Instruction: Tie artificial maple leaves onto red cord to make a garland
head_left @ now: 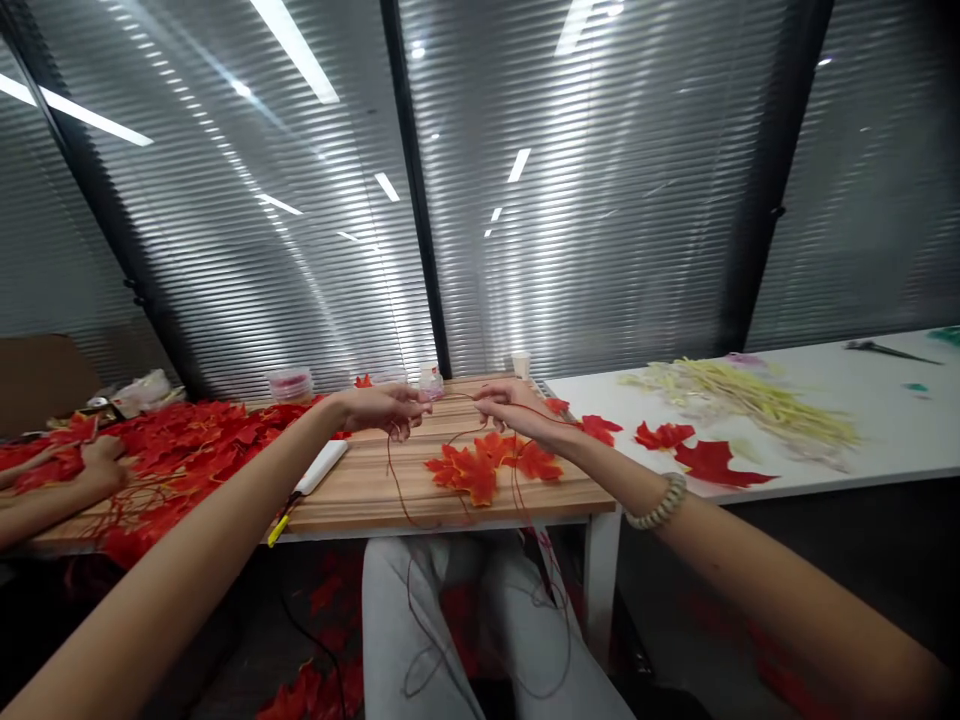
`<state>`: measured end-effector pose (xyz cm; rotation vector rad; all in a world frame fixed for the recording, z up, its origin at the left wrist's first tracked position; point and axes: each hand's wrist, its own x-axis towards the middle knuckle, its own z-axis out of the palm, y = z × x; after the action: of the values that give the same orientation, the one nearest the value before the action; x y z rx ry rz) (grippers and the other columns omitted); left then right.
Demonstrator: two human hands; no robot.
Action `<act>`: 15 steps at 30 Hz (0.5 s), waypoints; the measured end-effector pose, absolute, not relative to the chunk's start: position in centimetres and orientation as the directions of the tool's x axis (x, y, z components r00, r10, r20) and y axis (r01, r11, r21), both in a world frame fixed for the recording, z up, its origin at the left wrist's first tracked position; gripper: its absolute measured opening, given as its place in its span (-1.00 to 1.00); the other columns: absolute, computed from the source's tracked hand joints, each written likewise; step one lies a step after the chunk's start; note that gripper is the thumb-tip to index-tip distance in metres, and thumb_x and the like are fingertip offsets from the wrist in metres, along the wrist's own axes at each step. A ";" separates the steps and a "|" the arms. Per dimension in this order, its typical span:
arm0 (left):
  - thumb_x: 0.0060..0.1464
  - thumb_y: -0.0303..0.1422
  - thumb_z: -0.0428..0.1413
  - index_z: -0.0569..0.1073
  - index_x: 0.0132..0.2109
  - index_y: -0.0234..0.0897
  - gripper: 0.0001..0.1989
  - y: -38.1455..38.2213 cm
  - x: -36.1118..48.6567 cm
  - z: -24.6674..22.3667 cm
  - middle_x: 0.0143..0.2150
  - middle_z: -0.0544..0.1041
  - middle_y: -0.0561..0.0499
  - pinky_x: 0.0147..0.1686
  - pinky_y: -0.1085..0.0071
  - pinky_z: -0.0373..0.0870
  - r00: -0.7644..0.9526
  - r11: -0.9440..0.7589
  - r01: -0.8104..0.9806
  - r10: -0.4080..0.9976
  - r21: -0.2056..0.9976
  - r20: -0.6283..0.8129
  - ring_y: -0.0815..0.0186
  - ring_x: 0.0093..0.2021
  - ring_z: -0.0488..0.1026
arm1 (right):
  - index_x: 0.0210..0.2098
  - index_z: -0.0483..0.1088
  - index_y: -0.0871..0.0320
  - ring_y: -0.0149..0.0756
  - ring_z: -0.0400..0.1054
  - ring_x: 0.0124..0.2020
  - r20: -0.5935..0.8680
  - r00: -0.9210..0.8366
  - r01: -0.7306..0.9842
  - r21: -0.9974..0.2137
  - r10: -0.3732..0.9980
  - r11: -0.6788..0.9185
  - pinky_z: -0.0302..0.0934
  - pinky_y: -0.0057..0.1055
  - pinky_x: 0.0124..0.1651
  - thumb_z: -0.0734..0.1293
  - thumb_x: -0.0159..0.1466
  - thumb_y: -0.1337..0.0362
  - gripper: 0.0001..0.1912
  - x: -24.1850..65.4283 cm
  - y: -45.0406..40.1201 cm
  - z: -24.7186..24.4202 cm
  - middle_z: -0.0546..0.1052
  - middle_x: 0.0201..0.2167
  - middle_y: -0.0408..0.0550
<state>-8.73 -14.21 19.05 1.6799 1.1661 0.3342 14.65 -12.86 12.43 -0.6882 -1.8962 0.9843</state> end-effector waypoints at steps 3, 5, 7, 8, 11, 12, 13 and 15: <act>-0.13 -0.26 0.19 0.39 -0.21 -0.33 -0.68 -13.8 -11.0 17.1 -0.47 0.38 0.07 -0.34 0.42 0.32 0.508 0.003 0.538 0.797 0.843 -0.327 0.41 -0.44 0.38 | -0.22 0.36 0.22 -0.47 0.26 -0.60 0.449 -0.404 0.189 -0.811 0.797 0.553 0.12 -0.57 -0.60 0.24 0.14 0.25 -0.75 15.3 -11.5 11.5 0.41 -0.58 -0.12; -0.16 -0.29 0.22 0.41 -0.20 -0.34 -0.66 -13.6 -12.2 16.0 -0.47 0.40 0.07 -0.28 0.38 0.32 0.507 0.032 0.530 0.789 0.847 -0.347 0.38 -0.42 0.40 | -0.20 0.35 0.22 -0.42 0.30 -0.58 0.442 -0.360 0.288 -0.785 0.821 0.549 0.13 -0.57 -0.60 0.23 0.15 0.25 -0.75 16.3 -11.0 11.1 0.41 -0.59 -0.11; -0.19 -0.31 0.23 0.43 -0.20 -0.35 -0.65 -13.5 -13.0 15.2 -0.47 0.42 0.05 -0.26 0.36 0.33 0.493 0.052 0.513 0.799 0.857 -0.344 0.38 -0.41 0.41 | -0.21 0.36 0.23 -0.36 0.34 -0.54 0.431 -0.342 0.375 -0.753 0.835 0.542 0.14 -0.54 -0.58 0.21 0.16 0.26 -0.76 17.7 -10.8 10.9 0.42 -0.60 -0.08; -0.20 -0.31 0.24 0.44 -0.20 -0.35 -0.64 -13.4 -13.2 14.8 -0.46 0.43 0.04 -0.27 0.36 0.33 0.483 0.054 0.498 0.812 0.865 -0.328 0.38 -0.42 0.41 | -0.21 0.36 0.23 -0.34 0.35 -0.54 0.426 -0.343 0.403 -0.738 0.837 0.541 0.14 -0.53 -0.58 0.20 0.17 0.26 -0.76 18.5 -10.8 10.8 0.43 -0.61 -0.07; -0.21 -0.29 0.24 0.46 -0.25 -0.36 -0.67 -12.7 -13.2 14.0 -0.45 0.45 0.02 -0.34 0.40 0.34 0.459 0.032 0.442 0.851 0.897 -0.256 0.40 -0.46 0.39 | -0.25 0.40 0.19 -0.35 0.31 -0.62 0.392 -0.393 0.509 -0.661 0.832 0.552 0.10 -0.49 -0.60 0.20 0.16 0.28 -0.79 21.4 -11.2 10.9 0.45 -0.62 -0.06; -0.22 -0.29 0.23 0.46 -0.28 -0.36 -0.69 -12.3 -13.0 13.6 -0.46 0.45 0.03 -0.37 0.42 0.33 0.455 0.021 0.427 0.859 0.904 -0.236 0.41 -0.48 0.38 | -0.29 0.42 0.18 -0.35 0.29 -0.65 0.381 -0.405 0.533 -0.641 0.832 0.553 0.09 -0.47 -0.60 0.22 0.15 0.29 -0.81 22.3 -11.4 11.0 0.45 -0.63 -0.07; -0.21 -0.28 0.23 0.46 -0.29 -0.37 -0.70 -11.8 -12.6 13.2 -0.46 0.44 0.03 -0.40 0.44 0.33 0.455 0.009 0.415 0.864 0.910 -0.216 0.42 -0.49 0.37 | -0.35 0.43 0.16 -0.34 0.28 -0.66 0.376 -0.409 0.556 -0.620 0.832 0.554 0.10 -0.45 -0.59 0.25 0.11 0.31 -0.85 23.1 -11.5 11.1 0.45 -0.65 -0.08; -0.19 -0.26 0.21 0.46 -0.29 -0.37 -0.70 -10.7 -11.5 12.3 -0.46 0.43 0.02 -0.46 0.47 0.31 0.451 -0.033 0.410 0.876 0.912 -0.171 0.42 -0.51 0.36 | -0.47 0.45 0.13 -0.25 0.31 -0.60 0.402 -0.396 0.622 -0.544 0.825 0.563 0.13 -0.39 -0.52 0.34 0.00 0.37 -0.93 24.2 -11.7 11.2 0.46 -0.63 -0.07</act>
<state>-11.51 -10.69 12.26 1.6404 1.1350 0.5488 24.18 -11.67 11.16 -1.1539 -2.1497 0.4059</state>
